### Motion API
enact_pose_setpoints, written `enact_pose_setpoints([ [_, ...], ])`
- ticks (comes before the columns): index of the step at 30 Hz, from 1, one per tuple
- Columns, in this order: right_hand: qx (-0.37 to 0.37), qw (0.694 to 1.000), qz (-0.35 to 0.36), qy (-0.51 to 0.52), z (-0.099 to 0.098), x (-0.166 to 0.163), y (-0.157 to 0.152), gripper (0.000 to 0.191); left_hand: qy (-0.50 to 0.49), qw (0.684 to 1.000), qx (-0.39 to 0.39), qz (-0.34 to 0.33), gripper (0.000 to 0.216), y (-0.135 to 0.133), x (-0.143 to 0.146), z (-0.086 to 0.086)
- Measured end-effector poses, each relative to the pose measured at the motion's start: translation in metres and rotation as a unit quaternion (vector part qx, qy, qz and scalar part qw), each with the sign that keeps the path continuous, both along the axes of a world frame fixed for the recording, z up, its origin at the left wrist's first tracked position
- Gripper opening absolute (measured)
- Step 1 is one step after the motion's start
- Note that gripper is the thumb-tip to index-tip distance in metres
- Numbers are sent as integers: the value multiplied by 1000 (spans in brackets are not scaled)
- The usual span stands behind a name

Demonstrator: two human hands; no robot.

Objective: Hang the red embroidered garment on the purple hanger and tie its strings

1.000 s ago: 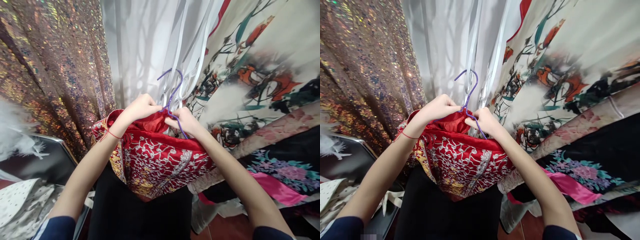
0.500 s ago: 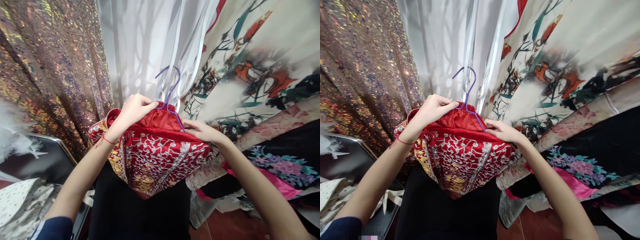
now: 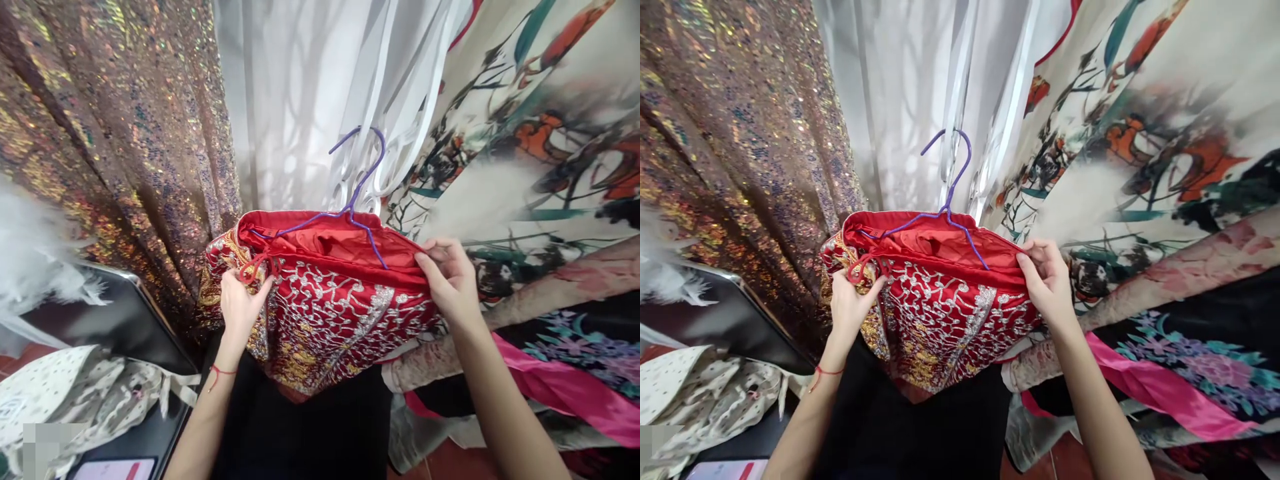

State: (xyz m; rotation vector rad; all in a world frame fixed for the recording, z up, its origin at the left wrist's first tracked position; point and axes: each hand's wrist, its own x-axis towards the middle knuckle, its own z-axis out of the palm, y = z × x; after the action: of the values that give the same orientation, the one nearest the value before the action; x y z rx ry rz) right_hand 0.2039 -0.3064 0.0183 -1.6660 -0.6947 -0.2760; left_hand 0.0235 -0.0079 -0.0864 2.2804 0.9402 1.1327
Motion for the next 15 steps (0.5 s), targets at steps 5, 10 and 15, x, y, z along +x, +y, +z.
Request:
enact_pose_setpoints([
  [5,-52,998,27,24,-3,0,-7,27,-41,999,-25,-12,31,10,-21,2],
  [10,-42,991,72,100,3,3,-7,28,-154,986,-6,70,34,35,-55,45],
  [15,26,982,82,170,3,22,-5,31,-201,975,76,50,37,40,-48,121],
])
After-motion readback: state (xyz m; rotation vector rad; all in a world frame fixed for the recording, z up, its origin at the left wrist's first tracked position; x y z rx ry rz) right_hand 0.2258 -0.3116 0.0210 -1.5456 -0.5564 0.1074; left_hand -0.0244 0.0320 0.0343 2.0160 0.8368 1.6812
